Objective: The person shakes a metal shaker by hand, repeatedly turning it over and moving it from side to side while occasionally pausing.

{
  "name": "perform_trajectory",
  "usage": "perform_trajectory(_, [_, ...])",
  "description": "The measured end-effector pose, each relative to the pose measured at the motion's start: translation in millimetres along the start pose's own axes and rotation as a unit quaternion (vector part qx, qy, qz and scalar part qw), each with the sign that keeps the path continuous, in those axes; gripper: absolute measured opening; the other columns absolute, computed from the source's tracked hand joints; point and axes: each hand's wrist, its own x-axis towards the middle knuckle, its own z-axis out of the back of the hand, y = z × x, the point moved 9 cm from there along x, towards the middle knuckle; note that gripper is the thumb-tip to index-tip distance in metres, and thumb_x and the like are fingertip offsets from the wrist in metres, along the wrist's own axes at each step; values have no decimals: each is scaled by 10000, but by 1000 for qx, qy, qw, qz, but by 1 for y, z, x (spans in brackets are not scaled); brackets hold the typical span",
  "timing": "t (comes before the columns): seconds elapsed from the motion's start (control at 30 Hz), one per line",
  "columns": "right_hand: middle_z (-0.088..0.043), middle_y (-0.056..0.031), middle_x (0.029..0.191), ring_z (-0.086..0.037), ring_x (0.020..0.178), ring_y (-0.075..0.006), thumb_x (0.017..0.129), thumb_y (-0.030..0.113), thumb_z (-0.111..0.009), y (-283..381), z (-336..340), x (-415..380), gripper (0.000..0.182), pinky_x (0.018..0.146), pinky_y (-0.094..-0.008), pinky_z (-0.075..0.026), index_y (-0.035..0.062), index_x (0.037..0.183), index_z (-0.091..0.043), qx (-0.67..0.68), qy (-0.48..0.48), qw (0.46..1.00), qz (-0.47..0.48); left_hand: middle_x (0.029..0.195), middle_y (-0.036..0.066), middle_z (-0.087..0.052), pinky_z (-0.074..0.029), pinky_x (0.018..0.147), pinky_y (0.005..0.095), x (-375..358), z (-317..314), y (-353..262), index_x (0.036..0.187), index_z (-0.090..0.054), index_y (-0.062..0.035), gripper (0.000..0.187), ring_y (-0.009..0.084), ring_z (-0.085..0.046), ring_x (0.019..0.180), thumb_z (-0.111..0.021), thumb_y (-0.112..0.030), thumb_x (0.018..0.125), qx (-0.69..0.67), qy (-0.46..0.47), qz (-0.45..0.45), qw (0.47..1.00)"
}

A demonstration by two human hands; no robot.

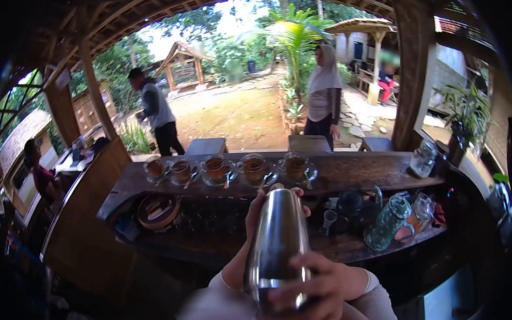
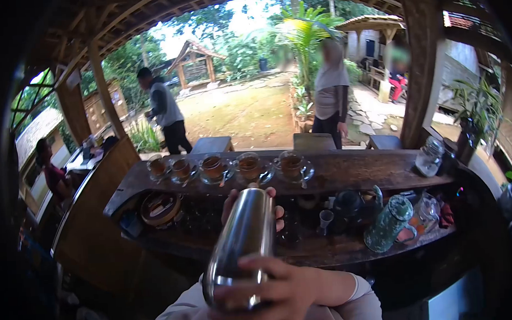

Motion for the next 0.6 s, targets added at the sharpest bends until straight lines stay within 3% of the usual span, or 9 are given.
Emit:
perform_trajectory(0.07, [-620,-29,1053,-542,1004,-259,766,304,-560,-13,-9,-50,247,863,-472,-415,166,949,-653,-62,-87,993,49,1171,144,-498,-520,764,478,18,-15,9,1133,-490,-31,498,328,-554,985,-437,-455,877,17,49,-54,997])
perform_trajectory(0.1, [-518,-107,1194,-509,1057,-306,728,342,-654,-6,20,-27,596,920,-492,-383,184,1258,-431,-122,-64,982,127,1134,143,-525,-516,785,452,27,25,21,1120,-496,-38,469,321,-553,994,-438,-437,878,-35,-42,33,998])
perform_trajectory(0.13, [-518,-143,1168,-514,1038,-316,758,279,-629,-49,36,-38,552,896,-491,-387,178,1255,-411,-104,-32,984,-138,1058,128,-570,-508,798,426,37,34,34,1134,-500,-48,455,286,-557,998,-419,-413,875,-36,-52,66,996])
perform_trajectory(0.17, [-510,-189,1154,-514,1032,-327,759,197,-629,-67,39,-57,504,885,-474,-388,139,1217,-428,-180,-72,981,-26,1024,119,-585,-492,822,421,51,76,40,1143,-503,-55,456,271,-558,998,-408,-406,869,30,-91,12,995])
perform_trajectory(0.27, [-537,-187,1121,-525,1047,-336,668,37,-670,-114,97,-121,437,904,-468,-392,54,1071,-501,-87,-338,886,-306,1063,114,-597,-408,927,428,57,130,72,1099,-554,-64,445,270,-542,1052,-407,-402,850,-35,-315,54,947])
perform_trajectory(0.43, [-575,-102,1108,-529,1051,-284,727,106,-678,-8,95,-47,435,943,-417,-389,93,1117,-484,-294,-131,931,-171,1223,163,-494,-414,935,470,103,-17,97,1203,-483,-80,428,316,-488,1129,-441,-367,888,-14,104,165,981])
perform_trajectory(0.5, [-425,-60,1200,-425,1128,-408,808,70,-599,26,89,-87,308,945,-508,-410,224,1072,-560,-209,-239,942,112,1325,166,-385,-405,939,490,107,-63,103,1235,-455,-144,413,314,-460,1157,-414,-393,909,-41,275,92,956])
perform_trajectory(0.53, [-499,-109,1178,-485,1135,-242,821,286,-600,18,108,-67,465,964,-473,-389,143,1236,-446,-284,-150,947,-25,1188,160,-482,-480,847,486,126,-36,107,1231,-465,-96,550,330,-529,1007,-453,-496,853,-3,123,62,990])
perform_trajectory(0.6, [-480,-215,1158,-495,1089,-294,785,313,-625,-17,157,-87,385,923,-432,-411,35,1045,-568,-279,-238,921,-129,1048,140,-569,-488,838,406,156,5,131,1191,-508,-99,486,242,-579,915,-462,-441,849,68,-52,135,987])
